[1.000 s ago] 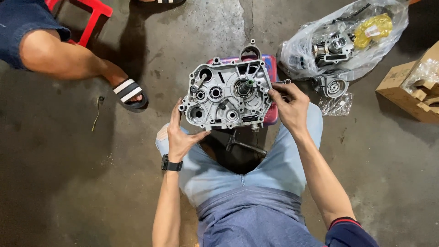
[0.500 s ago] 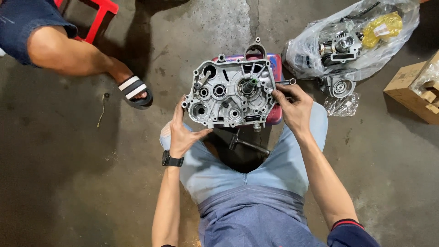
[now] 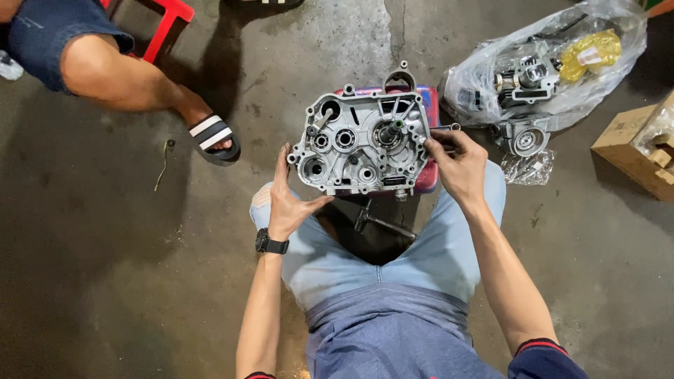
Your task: The person assembles an engine casing by inserting a camshaft and rotating it to check alignment. They then reach into a plastic bag to retrieve a piston and inspect it.
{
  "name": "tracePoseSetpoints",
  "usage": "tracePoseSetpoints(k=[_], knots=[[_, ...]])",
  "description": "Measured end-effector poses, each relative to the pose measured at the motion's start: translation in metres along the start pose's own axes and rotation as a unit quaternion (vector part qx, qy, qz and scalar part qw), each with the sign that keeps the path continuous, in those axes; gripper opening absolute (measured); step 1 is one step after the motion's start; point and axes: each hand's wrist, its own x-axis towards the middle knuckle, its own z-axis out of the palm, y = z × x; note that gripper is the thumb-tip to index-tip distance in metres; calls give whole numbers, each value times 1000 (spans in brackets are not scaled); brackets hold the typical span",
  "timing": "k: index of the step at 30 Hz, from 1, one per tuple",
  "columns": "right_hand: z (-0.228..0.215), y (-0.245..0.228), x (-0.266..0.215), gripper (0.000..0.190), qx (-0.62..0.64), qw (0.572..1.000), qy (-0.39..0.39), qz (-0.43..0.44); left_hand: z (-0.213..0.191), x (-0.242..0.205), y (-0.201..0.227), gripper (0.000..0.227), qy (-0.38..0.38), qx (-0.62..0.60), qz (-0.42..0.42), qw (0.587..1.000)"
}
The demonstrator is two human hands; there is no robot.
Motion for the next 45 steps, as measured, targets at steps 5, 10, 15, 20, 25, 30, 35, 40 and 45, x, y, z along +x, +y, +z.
tracePoseSetpoints(k=[5, 10, 15, 20, 25, 30, 35, 40, 45], knots=[[-5, -1, 1, 10, 18, 1000, -12, 13, -1, -1, 4, 117, -1, -9, 0, 1000], [-9, 0, 2, 10, 17, 1000, -17, 10, -2, -3, 4, 116, 7, -14, 2, 1000], [-10, 14, -1, 8, 6, 1000, -20, 12, -2, -4, 6, 110, 13, -17, 1, 1000], [-12, 16, -2, 8, 7, 1000, -24, 4, -2, -5, 5, 109, 15, -11, 4, 1000], [-15, 6, 2, 8, 2, 1000, -23, -13, -2, -5, 5, 109, 13, -13, 13, 1000], [-14, -14, 14, 7, 13, 997, -14, -75, -1, -7, -4, 112, 6, -1, 15, 1000], [-15, -14, 18, 7, 28, 994, -26, -100, -2, -8, -3, 112, 3, -12, 10, 1000], [-20, -2, 12, 7, 35, 993, -31, -107, -2, -10, -3, 112, 7, 3, 16, 1000], [-29, 3, 6, 7, 22, 991, -32, -129, -3, -8, -6, 112, 1, 5, 6, 1000]])
